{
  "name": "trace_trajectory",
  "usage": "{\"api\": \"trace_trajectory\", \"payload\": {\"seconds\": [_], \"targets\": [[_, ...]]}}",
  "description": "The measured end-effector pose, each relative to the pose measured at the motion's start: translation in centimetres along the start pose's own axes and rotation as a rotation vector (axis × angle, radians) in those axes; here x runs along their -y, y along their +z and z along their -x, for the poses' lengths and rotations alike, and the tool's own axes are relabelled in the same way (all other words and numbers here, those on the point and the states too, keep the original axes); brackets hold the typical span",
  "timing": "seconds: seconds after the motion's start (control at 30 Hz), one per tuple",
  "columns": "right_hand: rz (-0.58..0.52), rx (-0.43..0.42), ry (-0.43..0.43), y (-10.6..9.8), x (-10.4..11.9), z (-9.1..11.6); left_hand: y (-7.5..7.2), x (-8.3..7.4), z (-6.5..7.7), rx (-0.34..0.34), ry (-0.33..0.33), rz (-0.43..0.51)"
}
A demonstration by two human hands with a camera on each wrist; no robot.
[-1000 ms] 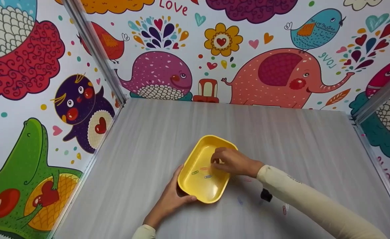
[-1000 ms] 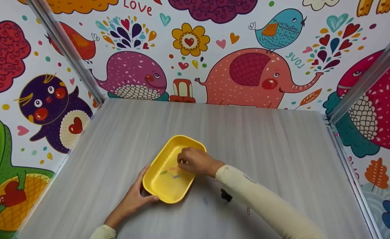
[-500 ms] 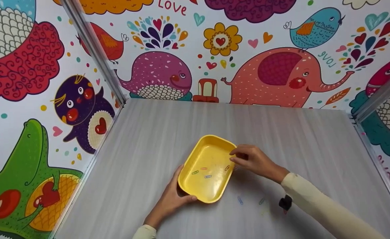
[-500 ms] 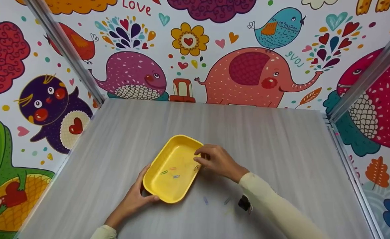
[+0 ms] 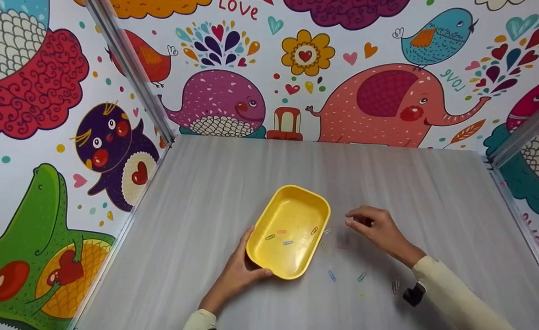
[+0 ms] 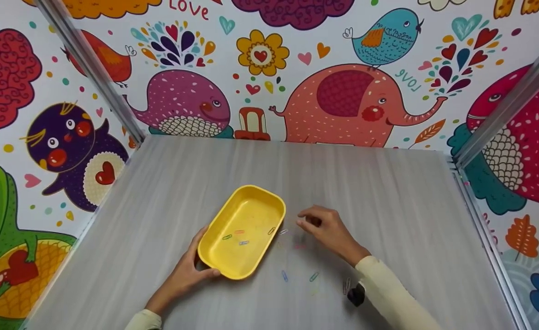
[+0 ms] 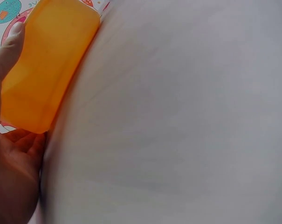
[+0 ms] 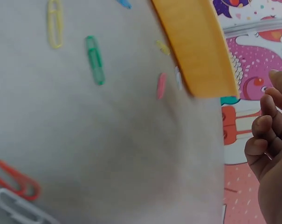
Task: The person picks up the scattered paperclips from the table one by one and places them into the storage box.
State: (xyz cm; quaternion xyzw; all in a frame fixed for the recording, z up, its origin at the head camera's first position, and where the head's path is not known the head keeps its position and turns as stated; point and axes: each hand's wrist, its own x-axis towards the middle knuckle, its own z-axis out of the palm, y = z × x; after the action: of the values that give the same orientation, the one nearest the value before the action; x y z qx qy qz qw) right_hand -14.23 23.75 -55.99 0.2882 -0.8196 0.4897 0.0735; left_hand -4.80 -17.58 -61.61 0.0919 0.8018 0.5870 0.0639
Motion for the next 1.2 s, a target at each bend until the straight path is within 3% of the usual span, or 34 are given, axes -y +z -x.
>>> {"api": "trace_trajectory", "payload": {"seconds": [0.23, 0.83, 1.2], "targets": [[-0.007, -0.005, 0.058, 0.4, -1.0, 1.6, 0.1, -0.1, 0.0, -0.004, -0.011, -0.001], [0.044, 0.032, -0.036, 1.8, -3.6, 4.3, 0.1, -0.3, 0.1, -0.006, -0.008, -0.008], [0.074, 0.075, 0.004, 2.1, -4.3, 5.2, 0.1, -0.4, 0.1, -0.005, -0.015, -0.013]]}}
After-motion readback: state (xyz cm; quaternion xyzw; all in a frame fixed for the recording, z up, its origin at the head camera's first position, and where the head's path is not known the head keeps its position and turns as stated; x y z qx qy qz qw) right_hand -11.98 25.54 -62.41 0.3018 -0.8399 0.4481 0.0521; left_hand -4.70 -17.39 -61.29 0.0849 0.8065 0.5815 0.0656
